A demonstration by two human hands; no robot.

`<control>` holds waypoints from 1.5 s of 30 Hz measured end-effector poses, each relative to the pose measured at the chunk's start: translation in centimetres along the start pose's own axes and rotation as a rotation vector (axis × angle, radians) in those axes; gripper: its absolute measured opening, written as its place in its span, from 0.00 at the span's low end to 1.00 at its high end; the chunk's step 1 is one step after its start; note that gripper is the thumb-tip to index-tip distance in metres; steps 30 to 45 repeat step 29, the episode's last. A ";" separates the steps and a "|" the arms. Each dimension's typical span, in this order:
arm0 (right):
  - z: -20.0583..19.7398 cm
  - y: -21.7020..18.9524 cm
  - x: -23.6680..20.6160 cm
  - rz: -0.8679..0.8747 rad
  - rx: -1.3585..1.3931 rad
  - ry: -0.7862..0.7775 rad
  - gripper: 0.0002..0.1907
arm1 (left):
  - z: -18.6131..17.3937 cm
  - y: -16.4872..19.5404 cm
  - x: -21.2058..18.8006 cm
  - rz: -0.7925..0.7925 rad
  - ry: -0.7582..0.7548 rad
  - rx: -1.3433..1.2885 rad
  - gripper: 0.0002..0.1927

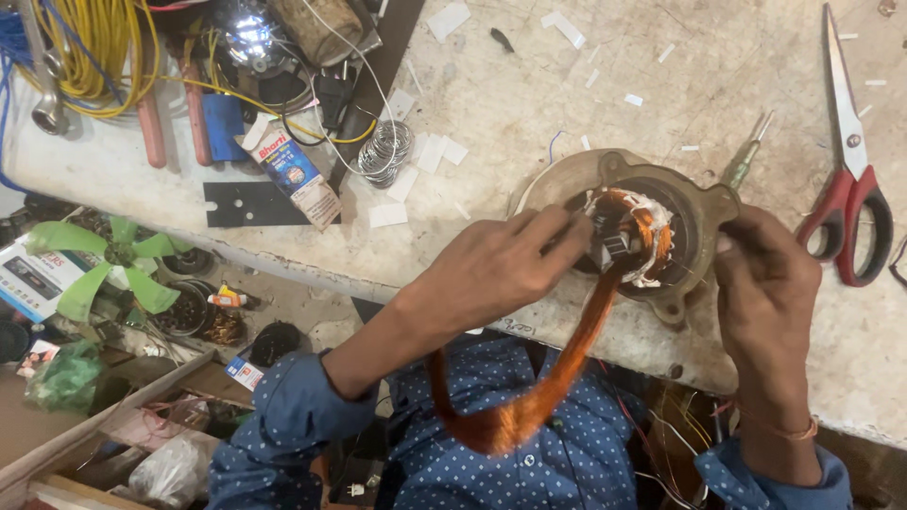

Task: The person winds copper wire around a motor stator, secures the winding with white string, and trims the excess string with scissors. The person then places a pre-wound copper coil into the stator slots and secures it with a small white insulating strip.

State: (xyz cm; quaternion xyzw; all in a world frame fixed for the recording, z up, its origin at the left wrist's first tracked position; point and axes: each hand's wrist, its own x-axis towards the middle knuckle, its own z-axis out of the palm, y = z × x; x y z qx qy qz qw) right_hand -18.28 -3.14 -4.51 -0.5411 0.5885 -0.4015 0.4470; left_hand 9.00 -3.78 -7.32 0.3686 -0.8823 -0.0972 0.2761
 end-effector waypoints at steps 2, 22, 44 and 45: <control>0.0 -0.6 0.0 -0.002 -0.077 -0.053 0.21 | 0.3 -0.2 0.3 0.063 0.004 0.138 0.17; -0.8 0.2 2.2 -0.359 -0.444 -0.227 0.20 | 1.6 0.1 -1.2 0.094 0.113 0.319 0.06; -1.1 0.4 2.3 -0.235 -0.452 -0.294 0.25 | -0.5 0.3 0.6 -0.272 0.022 -0.172 0.11; -1.1 0.4 2.3 -0.235 -0.452 -0.294 0.25 | -0.5 0.3 0.6 -0.272 0.022 -0.172 0.11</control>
